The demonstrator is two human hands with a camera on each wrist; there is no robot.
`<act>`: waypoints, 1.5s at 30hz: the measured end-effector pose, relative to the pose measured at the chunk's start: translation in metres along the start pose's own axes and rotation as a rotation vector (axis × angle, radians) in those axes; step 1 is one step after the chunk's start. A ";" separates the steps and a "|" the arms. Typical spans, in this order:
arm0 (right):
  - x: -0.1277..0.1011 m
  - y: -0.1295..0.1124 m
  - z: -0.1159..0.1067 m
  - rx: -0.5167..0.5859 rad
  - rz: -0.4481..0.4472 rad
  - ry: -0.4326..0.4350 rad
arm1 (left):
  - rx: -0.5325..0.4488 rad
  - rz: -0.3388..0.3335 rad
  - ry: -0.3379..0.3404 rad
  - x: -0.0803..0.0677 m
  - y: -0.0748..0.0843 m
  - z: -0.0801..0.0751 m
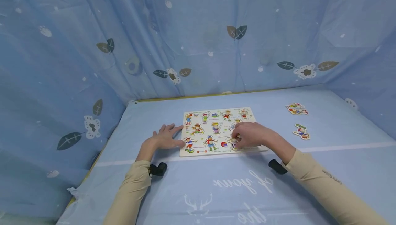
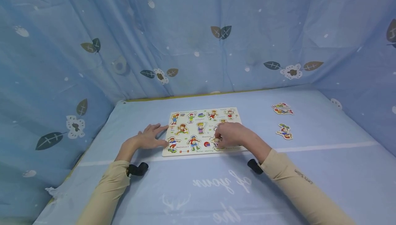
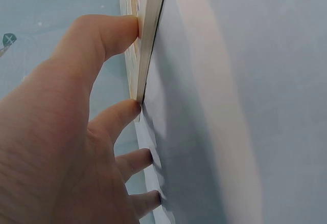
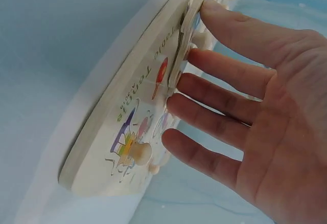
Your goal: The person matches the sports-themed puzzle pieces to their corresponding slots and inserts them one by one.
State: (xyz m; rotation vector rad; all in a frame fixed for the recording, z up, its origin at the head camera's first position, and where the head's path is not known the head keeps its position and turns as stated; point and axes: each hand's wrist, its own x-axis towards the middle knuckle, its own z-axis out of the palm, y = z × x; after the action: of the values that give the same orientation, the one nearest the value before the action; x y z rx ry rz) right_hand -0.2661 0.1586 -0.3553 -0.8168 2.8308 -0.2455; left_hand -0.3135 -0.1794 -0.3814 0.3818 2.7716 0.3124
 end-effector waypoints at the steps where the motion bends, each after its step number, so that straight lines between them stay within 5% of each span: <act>1: 0.000 0.000 0.000 0.000 -0.009 0.002 | 0.002 0.000 0.001 0.000 0.000 -0.001; 13: 0.005 -0.009 0.006 -0.052 0.044 0.048 | -0.002 0.024 -0.007 0.001 -0.003 -0.004; 19: 0.001 0.011 0.012 0.013 0.004 0.038 | -0.004 0.020 -0.025 -0.002 -0.001 0.002; 24: -0.007 0.042 -0.005 0.067 0.040 0.093 | -0.018 0.021 -0.013 -0.003 0.000 0.001; 36: -0.046 0.133 -0.058 -0.008 0.193 0.232 | -0.018 0.026 -0.011 -0.001 0.000 -0.002; 45: -0.064 0.204 -0.049 -0.045 0.304 0.228 | -0.003 0.007 -0.012 0.004 -0.001 -0.001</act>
State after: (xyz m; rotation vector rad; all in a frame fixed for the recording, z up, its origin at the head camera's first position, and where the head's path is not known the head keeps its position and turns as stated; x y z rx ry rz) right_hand -0.3277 0.3689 -0.3422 -0.3757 3.1319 -0.2436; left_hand -0.3176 -0.1796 -0.3819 0.3920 2.7581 0.3147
